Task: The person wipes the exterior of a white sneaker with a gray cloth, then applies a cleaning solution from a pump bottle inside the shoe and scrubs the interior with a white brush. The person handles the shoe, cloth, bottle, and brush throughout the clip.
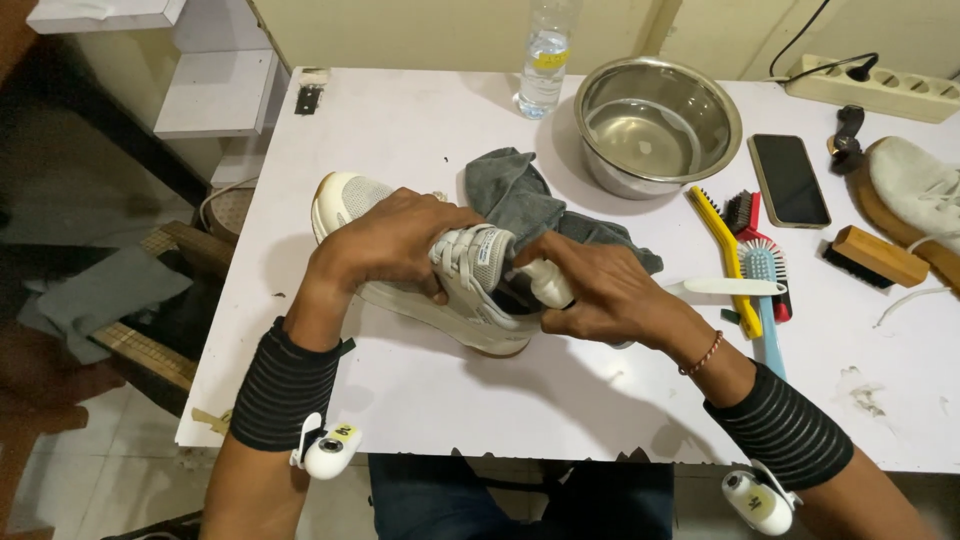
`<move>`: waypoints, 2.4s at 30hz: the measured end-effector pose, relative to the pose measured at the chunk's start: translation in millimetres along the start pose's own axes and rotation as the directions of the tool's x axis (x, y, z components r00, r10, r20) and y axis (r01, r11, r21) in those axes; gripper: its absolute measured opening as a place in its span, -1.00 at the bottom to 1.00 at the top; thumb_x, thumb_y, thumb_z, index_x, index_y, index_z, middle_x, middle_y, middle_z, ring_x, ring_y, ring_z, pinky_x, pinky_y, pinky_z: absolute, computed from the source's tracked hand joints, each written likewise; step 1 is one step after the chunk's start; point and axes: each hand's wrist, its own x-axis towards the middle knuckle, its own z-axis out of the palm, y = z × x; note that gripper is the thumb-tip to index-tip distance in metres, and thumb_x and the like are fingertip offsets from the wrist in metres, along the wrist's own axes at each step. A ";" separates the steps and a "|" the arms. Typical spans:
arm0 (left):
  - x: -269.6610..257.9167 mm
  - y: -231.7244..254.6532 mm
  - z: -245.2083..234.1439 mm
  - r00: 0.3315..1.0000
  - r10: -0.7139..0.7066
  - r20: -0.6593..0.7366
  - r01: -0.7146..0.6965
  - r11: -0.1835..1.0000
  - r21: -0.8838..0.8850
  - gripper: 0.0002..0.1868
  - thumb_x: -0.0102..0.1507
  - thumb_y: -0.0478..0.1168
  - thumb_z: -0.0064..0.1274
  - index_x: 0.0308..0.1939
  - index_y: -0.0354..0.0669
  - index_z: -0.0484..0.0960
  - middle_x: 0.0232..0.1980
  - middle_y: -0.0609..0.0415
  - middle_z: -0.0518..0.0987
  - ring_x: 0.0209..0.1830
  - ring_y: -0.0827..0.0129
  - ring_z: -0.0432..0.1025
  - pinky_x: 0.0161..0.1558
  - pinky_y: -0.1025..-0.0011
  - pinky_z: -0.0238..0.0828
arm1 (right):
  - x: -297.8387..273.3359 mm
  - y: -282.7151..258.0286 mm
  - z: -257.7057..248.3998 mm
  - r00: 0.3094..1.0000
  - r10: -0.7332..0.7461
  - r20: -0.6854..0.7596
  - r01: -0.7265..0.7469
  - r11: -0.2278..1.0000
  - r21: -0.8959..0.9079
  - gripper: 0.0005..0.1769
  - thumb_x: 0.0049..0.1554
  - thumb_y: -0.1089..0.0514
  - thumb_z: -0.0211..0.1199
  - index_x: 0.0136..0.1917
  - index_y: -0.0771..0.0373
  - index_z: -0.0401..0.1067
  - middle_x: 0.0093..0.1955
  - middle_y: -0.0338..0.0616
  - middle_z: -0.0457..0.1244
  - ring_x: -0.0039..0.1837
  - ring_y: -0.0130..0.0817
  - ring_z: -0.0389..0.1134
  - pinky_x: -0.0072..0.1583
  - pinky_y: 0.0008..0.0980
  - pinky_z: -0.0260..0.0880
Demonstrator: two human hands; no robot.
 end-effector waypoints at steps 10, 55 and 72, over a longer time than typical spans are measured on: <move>-0.1 -9.6 6.3 1.000 0.020 -0.015 -0.020 1.000 -0.002 -0.05 -0.32 -0.32 0.62 0.18 0.03 0.64 0.01 -0.10 0.73 0.18 -0.18 0.50 0.38 0.00 0.19 | 6.0 1.2 2.5 0.996 -0.085 0.023 0.086 0.994 -0.069 -0.36 -0.20 0.08 0.29 0.19 0.02 0.28 -0.23 -0.06 0.29 -0.21 0.09 0.44 -0.10 -0.06 0.39; -18.9 -23.3 41.1 0.975 0.090 -0.201 -0.104 0.993 -0.062 -0.02 -0.33 -0.23 0.62 0.20 0.03 0.62 -0.10 0.00 0.74 0.09 -0.01 0.52 0.37 0.00 0.13 | -56.7 135.0 -30.0 0.762 0.169 -0.626 -0.113 0.985 0.129 -0.35 0.12 0.06 0.52 0.32 0.36 0.30 0.00 0.23 0.21 0.06 0.13 0.27 0.17 0.01 0.23; 5.2 -18.2 86.8 0.911 0.260 -0.321 -0.320 0.935 -0.153 -0.01 -0.35 -0.26 0.62 0.21 -0.02 0.63 0.01 -0.02 0.72 0.16 0.00 0.51 0.36 0.04 0.12 | -73.0 167.3 -17.2 0.641 0.506 -0.576 -0.483 0.850 0.209 -0.29 0.20 0.00 0.48 0.36 0.43 0.19 0.16 0.27 0.09 0.24 0.21 0.21 0.32 0.06 0.22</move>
